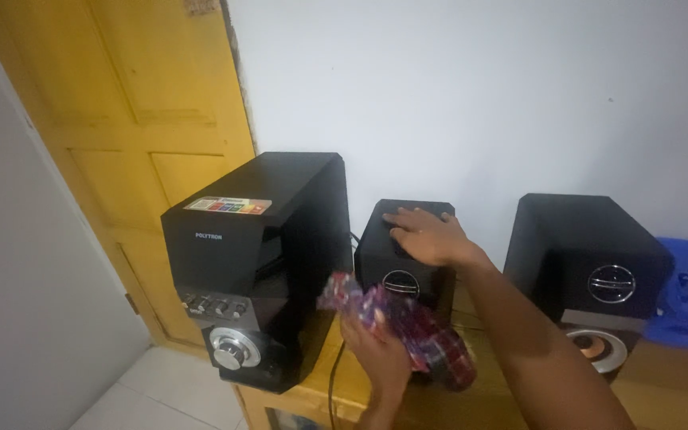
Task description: Cleaning dust from a set of desktop speakers using a cloth.
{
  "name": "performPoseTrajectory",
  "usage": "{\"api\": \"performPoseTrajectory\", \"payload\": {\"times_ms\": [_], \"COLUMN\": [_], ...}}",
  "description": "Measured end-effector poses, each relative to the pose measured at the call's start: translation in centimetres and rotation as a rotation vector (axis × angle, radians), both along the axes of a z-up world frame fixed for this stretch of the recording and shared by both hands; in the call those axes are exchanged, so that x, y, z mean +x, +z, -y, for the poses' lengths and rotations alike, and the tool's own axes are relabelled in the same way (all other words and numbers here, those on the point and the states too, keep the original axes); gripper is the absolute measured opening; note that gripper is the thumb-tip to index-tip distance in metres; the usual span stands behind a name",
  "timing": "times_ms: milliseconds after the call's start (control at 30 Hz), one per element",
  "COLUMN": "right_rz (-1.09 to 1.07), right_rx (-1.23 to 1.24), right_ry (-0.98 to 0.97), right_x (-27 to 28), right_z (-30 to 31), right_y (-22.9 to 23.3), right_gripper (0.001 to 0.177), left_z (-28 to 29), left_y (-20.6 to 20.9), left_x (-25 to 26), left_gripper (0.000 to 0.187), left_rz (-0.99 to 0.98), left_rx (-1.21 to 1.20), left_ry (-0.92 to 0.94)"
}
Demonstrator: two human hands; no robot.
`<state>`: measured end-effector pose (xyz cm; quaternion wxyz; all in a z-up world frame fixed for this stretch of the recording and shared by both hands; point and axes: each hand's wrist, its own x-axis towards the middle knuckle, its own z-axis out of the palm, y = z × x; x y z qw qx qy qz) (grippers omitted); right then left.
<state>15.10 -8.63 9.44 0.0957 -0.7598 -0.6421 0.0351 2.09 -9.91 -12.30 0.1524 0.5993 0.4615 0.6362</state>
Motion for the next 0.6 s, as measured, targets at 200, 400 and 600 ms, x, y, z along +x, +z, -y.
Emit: {"api": "performPoseTrajectory", "payload": {"times_ms": [200,400,600], "right_rz": [-0.001,-0.009,0.016], "right_rx": [0.044,0.066,0.028], "right_ry": [0.015,0.021,-0.032], "right_x": [0.3,0.3,-0.6], "right_z": [-0.2,-0.1,0.1], "right_y": [-0.4,-0.5,0.2], "right_gripper": [0.058,0.058,0.055], "left_z": [0.6,0.3,-5.0], "left_y": [8.1,3.2,-14.4], "left_x": [-2.8,-3.7,-2.3], "left_gripper": [0.053,0.052,0.047], "left_rz": [-0.008,0.023,0.011], "left_rx": [0.316,0.214,0.085], "left_ry": [-0.105,-0.205,-0.137]}}
